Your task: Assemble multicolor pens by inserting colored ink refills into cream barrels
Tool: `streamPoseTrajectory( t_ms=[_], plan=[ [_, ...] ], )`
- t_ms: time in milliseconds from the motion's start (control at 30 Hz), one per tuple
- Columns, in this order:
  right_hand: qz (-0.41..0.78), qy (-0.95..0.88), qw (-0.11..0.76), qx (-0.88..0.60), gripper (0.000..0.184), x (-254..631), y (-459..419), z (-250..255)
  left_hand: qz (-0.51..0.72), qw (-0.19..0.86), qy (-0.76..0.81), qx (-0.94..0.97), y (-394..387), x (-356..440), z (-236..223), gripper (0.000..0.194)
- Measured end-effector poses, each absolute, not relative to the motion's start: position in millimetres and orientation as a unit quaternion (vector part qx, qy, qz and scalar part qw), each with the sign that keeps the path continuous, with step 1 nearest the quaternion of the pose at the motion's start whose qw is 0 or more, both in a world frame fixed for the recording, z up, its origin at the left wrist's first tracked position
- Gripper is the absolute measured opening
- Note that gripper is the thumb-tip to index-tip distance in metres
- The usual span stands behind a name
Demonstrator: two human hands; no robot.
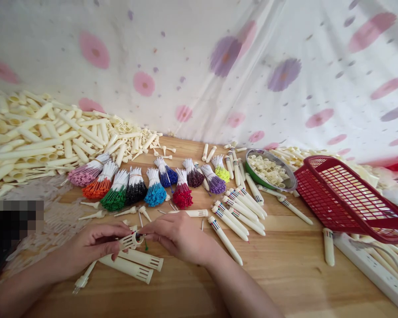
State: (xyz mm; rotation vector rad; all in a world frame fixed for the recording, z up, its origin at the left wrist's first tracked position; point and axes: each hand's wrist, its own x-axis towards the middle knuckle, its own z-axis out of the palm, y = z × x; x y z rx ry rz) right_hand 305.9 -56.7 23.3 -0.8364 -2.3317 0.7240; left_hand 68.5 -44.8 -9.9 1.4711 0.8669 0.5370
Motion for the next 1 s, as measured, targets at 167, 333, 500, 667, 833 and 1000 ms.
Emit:
streamPoseTrajectory(
  t_ms=[167, 333, 500, 667, 833, 1000],
  plan=[
    [0.326, -0.815, 0.309, -0.367, 0.018, 304.0, -62.0, 29.6, 0.228, 0.634, 0.372, 0.638, -44.6, 68.8, -7.4, 0.018],
    [0.517, -0.653, 0.273, -0.482, 0.027, 289.0, -69.0, 26.6, 0.294, 0.528, 0.413, 0.681, -45.8, 69.0, -12.2, 0.019],
    [0.598, -0.558, 0.304, -0.488, 0.034, 275.8, -71.4, 15.3, 0.337, 0.443, 0.419, 0.717, -47.9, 69.4, -14.4, 0.019],
    [0.461, -0.686, 0.271, -0.493, 0.02, 284.9, -70.0, 29.7, 0.342, 0.451, 0.422, 0.708, -47.5, 68.9, -15.5, 0.019],
    [0.349, -0.781, 0.274, -0.439, 0.018, 297.8, -68.0, 43.7, 0.314, 0.536, 0.409, 0.668, -45.3, 68.6, -13.7, 0.017],
    [0.316, -0.808, 0.28, -0.41, 0.015, 295.8, -68.7, 39.8, 0.294, 0.589, 0.408, 0.632, -44.3, 69.3, -13.5, 0.017]
  ],
)
